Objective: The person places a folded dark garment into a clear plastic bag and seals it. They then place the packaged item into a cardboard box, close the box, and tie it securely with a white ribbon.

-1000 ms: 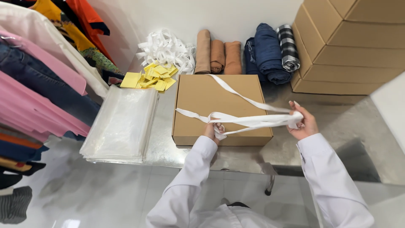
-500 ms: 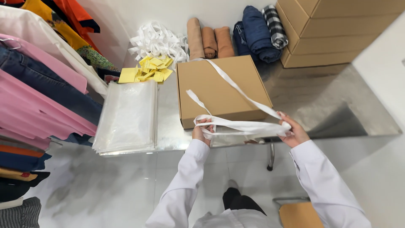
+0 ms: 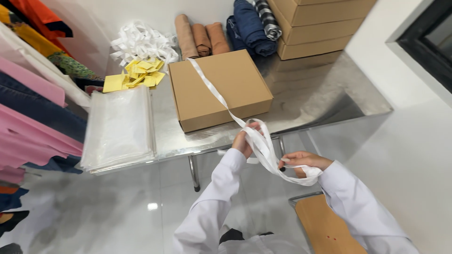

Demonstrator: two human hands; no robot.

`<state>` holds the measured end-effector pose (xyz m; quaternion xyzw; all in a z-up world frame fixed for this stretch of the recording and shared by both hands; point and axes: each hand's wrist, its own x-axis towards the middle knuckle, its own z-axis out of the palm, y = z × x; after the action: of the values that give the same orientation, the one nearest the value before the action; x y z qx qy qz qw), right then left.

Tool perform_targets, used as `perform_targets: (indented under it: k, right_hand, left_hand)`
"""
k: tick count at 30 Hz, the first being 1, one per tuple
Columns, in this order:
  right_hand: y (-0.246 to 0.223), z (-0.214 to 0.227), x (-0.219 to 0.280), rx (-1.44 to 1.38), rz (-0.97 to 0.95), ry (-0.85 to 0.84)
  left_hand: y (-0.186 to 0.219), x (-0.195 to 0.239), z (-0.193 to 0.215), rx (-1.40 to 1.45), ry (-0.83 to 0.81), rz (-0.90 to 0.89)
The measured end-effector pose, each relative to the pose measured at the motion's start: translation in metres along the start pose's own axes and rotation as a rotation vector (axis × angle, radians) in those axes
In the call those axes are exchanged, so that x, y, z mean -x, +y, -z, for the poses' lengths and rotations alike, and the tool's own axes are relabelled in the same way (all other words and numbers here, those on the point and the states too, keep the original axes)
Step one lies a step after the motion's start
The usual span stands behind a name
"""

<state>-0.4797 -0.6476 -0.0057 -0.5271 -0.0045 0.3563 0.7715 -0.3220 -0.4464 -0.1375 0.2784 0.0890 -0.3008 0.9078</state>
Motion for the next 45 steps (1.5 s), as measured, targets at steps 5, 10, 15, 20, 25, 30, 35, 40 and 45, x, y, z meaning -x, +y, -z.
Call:
perform_targets:
  k: [5,10,15,20,25,30,35,40,45]
  right_hand:
    - [0.011,0.029,0.037,-0.149,0.205,0.162]
    - [0.003,0.030,0.085,-0.190,0.279,0.278]
    - [0.024,0.043,0.102,-0.220,0.284,0.299]
    - [0.036,0.035,0.107,-0.057,0.250,0.330]
    - [0.033,0.032,0.118,0.049,0.211,0.244]
    - [0.004,-0.018,0.124,0.177,0.211,0.100]
    - [-0.016,-0.071,0.122,0.272,0.262,-0.029]
    - [-0.015,-0.046,0.114,0.384,0.248,-0.044]
    - [-0.012,-0.035,0.099,0.465,0.249,-0.119]
  left_hand:
    - [-0.068,0.015,-0.037,-0.422,-0.076,0.092]
    - [-0.150,0.068,-0.067,-0.507,-0.185,0.387]
    - [-0.200,0.079,-0.061,-0.476,-0.119,0.486]
    - [-0.182,0.111,-0.061,-0.578,-0.066,0.324]
    - [-0.150,0.097,0.023,-1.095,0.000,0.235]
    - [-0.113,0.126,0.009,-1.706,0.097,0.059]
    - [-0.087,0.191,-0.079,-0.980,-0.302,-0.207]
    - [-0.094,0.201,-0.101,-0.912,-0.269,-0.251]
    - [-0.083,0.234,-0.112,-0.863,-0.219,-0.175]
